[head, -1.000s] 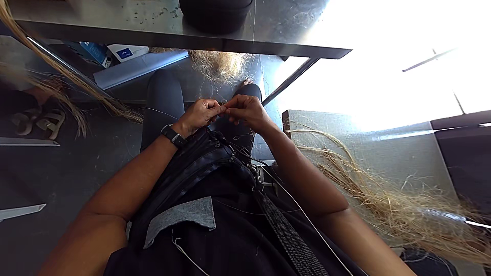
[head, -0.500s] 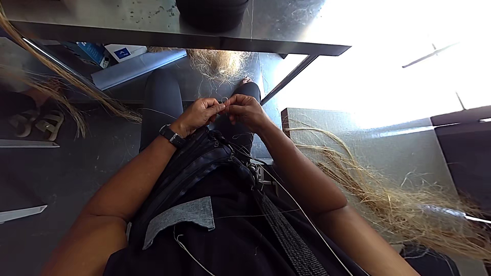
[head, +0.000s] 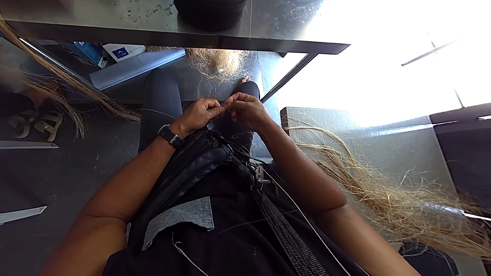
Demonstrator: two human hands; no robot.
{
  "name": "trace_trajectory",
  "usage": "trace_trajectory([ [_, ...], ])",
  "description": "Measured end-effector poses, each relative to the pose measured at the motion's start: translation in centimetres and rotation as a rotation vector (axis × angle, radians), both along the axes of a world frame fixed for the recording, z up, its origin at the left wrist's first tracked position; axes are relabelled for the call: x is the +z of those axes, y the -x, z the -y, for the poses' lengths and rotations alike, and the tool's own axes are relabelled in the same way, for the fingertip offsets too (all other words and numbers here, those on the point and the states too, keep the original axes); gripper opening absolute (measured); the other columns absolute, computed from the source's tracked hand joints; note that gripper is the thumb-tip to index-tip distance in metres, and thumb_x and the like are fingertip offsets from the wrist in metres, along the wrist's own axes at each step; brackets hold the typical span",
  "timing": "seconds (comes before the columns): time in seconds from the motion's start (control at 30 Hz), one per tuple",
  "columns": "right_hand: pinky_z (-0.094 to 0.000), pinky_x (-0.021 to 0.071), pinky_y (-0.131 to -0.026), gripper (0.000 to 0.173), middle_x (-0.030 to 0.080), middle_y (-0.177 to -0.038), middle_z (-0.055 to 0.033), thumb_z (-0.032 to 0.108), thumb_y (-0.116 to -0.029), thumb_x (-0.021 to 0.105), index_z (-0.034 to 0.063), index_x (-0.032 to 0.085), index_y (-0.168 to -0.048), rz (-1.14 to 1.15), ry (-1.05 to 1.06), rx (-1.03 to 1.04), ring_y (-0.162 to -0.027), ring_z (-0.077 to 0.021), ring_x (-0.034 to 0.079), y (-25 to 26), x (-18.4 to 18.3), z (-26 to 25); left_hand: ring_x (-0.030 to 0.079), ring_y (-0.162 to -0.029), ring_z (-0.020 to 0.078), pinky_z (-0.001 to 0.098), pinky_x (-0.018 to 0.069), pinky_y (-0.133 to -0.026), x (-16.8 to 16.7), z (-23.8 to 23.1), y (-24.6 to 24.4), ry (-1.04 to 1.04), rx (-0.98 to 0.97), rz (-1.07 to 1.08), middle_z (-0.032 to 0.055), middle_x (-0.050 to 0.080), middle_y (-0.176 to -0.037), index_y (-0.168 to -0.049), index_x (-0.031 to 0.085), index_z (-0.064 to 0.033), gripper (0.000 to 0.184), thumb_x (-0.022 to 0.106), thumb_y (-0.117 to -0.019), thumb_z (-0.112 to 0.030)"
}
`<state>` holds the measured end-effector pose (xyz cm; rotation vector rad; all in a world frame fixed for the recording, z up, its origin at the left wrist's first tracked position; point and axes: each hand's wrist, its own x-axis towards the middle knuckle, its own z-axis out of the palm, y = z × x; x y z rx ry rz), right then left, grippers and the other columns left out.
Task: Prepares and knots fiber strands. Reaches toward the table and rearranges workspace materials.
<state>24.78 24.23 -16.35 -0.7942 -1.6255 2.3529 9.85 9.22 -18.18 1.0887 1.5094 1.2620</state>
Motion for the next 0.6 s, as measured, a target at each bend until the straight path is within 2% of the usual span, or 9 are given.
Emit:
trace_trajectory([
  [0.27, -0.0228, 0.0511, -0.050, 0.010, 0.071, -0.084, -0.0075, 0.008, -0.1024, 0.059, 0.0031, 0.066, -0.098, 0.094, 0.044, 0.006, -0.056, -0.0094, 0.060, 0.0, 0.3, 0.1, 0.046, -0.052, 0.0041, 0.0189, 0.0364, -0.049, 0.1, 0.0, 0.0, -0.001, -0.025, -0.074, -0.0004, 0.062, -0.070, -0.089, 0.070, -0.0046, 0.021, 0.062, -0.1035, -0.018],
  [0.3, -0.0227, 0.0513, -0.050, 0.010, 0.071, -0.083, -0.0074, 0.008, -0.1022, 0.059, 0.0026, 0.066, -0.098, 0.101, 0.036, 0.008, -0.056, -0.0092, 0.060, 0.1, 0.3, 0.1, 0.047, -0.053, 0.0050, 0.0198, 0.0382, -0.050, 0.0, 0.0, 0.1, -0.004, -0.013, -0.095, 0.0001, 0.062, -0.070, -0.091, 0.070, -0.0046, 0.020, 0.063, -0.1032, -0.019],
  [0.37, -0.0229, 0.0517, -0.050, 0.009, 0.069, -0.082, -0.0067, 0.007, -0.1016, 0.061, 0.0016, 0.066, -0.098, 0.124, -0.007, 0.021, -0.055, -0.0091, 0.059, 0.1, 0.3, 0.2, 0.050, -0.054, 0.0074, 0.0229, 0.0431, -0.052, -0.1, -0.1, 0.1, -0.028, 0.028, -0.180, 0.0005, 0.059, -0.068, -0.104, 0.069, -0.0065, 0.018, 0.064, -0.1029, -0.024],
  [0.47, -0.0236, 0.0518, -0.050, 0.008, 0.069, -0.081, -0.0076, 0.005, -0.1008, 0.061, -0.0008, 0.066, -0.098, 0.163, -0.075, 0.062, -0.055, -0.0096, 0.060, 0.1, 0.5, 0.7, 0.053, -0.057, 0.0109, 0.0306, 0.0470, -0.058, 0.3, -0.3, 0.0, -0.027, 0.099, -0.346, 0.0002, 0.059, -0.069, -0.117, 0.068, -0.0120, 0.027, 0.066, -0.1010, -0.034],
  [0.6, -0.0243, 0.0528, -0.053, 0.007, 0.069, -0.081, -0.0073, 0.003, -0.0999, 0.061, -0.0011, 0.066, -0.100, 0.178, -0.089, 0.113, -0.057, -0.0101, 0.060, 0.0, 0.6, 1.1, 0.058, -0.065, 0.0083, 0.0298, 0.0504, -0.065, 0.6, -0.6, -0.3, -0.085, 0.137, -0.409, -0.0007, 0.065, -0.076, -0.106, 0.072, -0.0115, 0.018, 0.067, -0.0998, -0.027],
])
